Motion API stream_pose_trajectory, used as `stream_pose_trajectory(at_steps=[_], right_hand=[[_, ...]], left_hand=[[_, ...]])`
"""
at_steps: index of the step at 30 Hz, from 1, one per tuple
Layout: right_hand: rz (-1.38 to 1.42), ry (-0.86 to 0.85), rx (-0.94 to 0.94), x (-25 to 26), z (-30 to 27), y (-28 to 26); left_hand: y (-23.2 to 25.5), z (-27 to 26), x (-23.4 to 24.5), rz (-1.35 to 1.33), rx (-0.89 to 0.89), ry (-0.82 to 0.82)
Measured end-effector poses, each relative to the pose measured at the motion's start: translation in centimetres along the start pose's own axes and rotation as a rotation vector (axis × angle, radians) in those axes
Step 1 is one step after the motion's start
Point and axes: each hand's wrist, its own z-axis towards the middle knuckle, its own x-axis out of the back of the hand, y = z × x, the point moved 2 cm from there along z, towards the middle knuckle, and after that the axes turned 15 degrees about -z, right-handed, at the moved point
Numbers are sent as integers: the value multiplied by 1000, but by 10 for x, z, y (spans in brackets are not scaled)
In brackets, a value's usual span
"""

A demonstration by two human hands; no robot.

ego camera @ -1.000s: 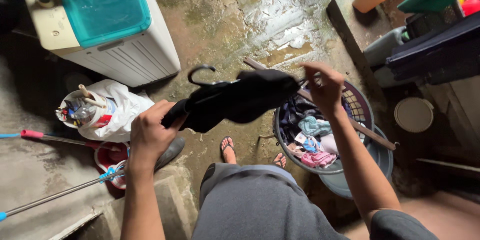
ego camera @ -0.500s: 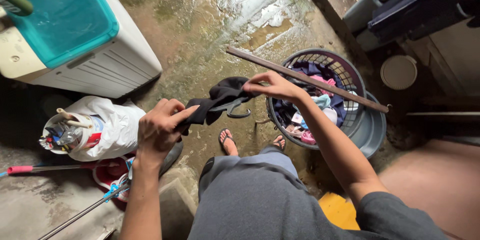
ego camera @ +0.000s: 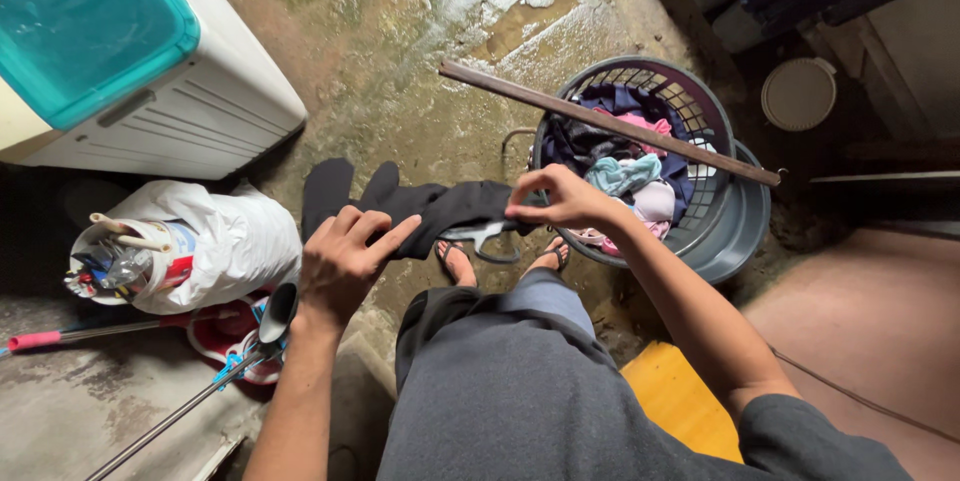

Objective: The person hangs a black t-shirt and a white tank top on a laundry rack using hangers and a pole.

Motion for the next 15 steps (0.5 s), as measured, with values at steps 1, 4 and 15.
stream_pose_trajectory(at_steps=[1, 4, 15], right_hand=[[-21, 132, 0, 1, -5, -5], [-55, 435, 37, 9, -22, -25], [-80, 400, 63, 10, -33, -37]], left_hand=[[-1, 1, -3, -3, 9, -5], [-7, 2, -5, -89, 140, 38], [-17, -12, -10, -583, 437, 119]])
